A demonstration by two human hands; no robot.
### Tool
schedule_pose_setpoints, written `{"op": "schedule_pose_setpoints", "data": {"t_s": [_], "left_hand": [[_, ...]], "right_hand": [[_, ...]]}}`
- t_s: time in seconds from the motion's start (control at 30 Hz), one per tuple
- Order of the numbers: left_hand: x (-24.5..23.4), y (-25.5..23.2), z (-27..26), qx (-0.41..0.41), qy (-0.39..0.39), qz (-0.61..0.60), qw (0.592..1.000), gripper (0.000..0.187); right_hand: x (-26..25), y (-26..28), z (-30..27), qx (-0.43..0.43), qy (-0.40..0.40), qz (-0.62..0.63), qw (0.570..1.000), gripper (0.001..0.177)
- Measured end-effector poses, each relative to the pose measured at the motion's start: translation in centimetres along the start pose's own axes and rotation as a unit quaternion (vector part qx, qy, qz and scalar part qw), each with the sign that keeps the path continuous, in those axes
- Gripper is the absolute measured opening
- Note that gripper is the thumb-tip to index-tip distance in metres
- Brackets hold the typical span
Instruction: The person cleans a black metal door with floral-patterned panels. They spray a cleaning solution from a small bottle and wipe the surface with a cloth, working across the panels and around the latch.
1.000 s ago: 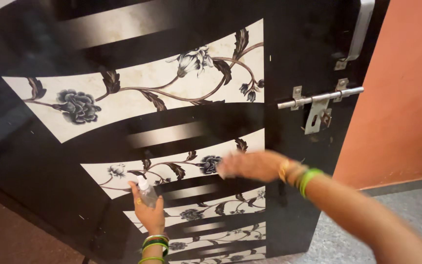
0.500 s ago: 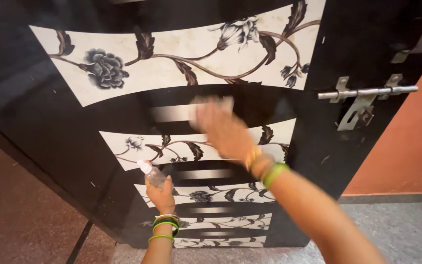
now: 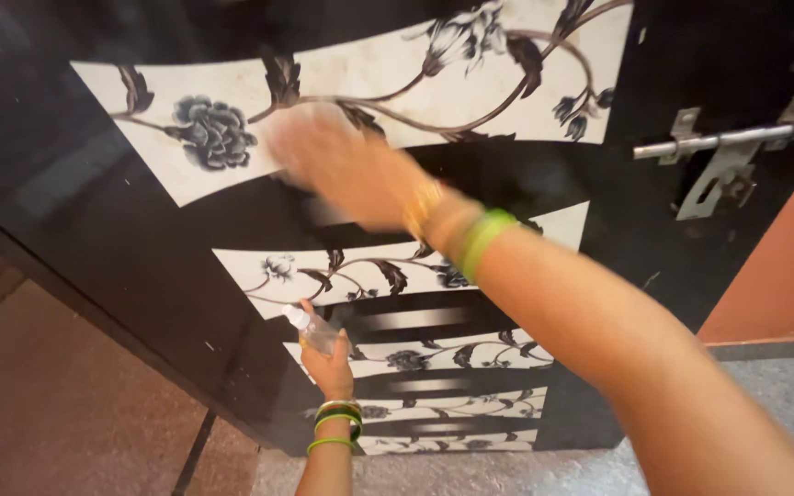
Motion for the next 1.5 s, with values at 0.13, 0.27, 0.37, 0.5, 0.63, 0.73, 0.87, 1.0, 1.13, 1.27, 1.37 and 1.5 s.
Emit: {"op": "schedule_pose_setpoints", "data": {"t_s": [0.13, 0.27, 0.37, 0.5, 0.63, 0.73, 0.87, 1.0, 1.13, 1.27, 1.37, 1.5], "left_hand": [[0.1, -0.1, -0.7, -0.068, -0.011, -0.007, 0.998, 0.055], [0.2, -2.4, -0.5, 0.088, -0.016, -0.061, 0.994, 0.068], [0.0, -3.7, 0.9, 0.08, -0.053, -0.145, 0.985, 0.064], [-0.9, -5.0, 2.1, 0.117, -0.049, -0.122, 0.984, 0.067], [0.2, -5.1, 2.0, 0.108, -0.067, -0.029, 0.991, 0.064], [1.9, -4.5, 1.8, -0.001, -0.042, -0.035, 0.998, 0.068], [3.3, -5.0, 0.4, 0.053, -0.027, 0.008, 0.998, 0.085], [3.2, -6.6, -0.5, 0.115, 0.01, 0.031, 0.993, 0.09], [3.6, -7.2, -0.9, 0.118, 0.004, 0.053, 0.992, 0.09], [3.5, -6.8, -0.7, 0.079, 0.002, 0.048, 0.996, 0.091], [2.9, -6.9, -0.6, 0.115, -0.012, 0.111, 0.987, 0.091], [2.0, -5.9, -0.2, 0.07, -0.031, 0.134, 0.988, 0.086]], "right_hand": [[-3.2, -3.4, 5.3, 0.117, -0.103, -0.005, 0.988, 0.06], [0.0, 7.2, 4.1, 0.019, 0.038, -0.047, 0.998, 0.07], [4.8, 18.5, -1.4, -0.028, 0.038, 0.189, 0.981, 0.075], [10.4, 29.2, -11.9, -0.188, 0.21, 0.232, 0.931, 0.074], [10.9, 26.3, -19.4, -0.196, 0.112, 0.315, 0.922, 0.059], [7.5, 15.6, -20.0, -0.21, 0.064, 0.26, 0.94, 0.059], [-1.6, -2.3, -16.0, -0.12, 0.018, 0.102, 0.987, 0.064], [-9.0, -14.3, -12.3, 0.292, 0.156, 0.175, 0.927, 0.037], [-9.2, -13.5, -9.6, 0.346, -0.044, 0.184, 0.919, 0.035], [-3.1, -2.4, -9.9, 0.159, -0.049, 0.16, 0.973, 0.086], [0.7, 8.8, -13.3, -0.011, 0.006, 0.233, 0.972, 0.077], [3.5, 18.0, -17.0, -0.256, 0.08, 0.196, 0.943, 0.084]]}}
Point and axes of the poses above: each hand's wrist, its own z-axis towards the middle knuckle, its own x-axis out of the palm, y = z × x, the point moved 2 cm from there along z, towards the middle knuckle, and after that the axes turned 14 degrees about -x, right-handed, at the moved point
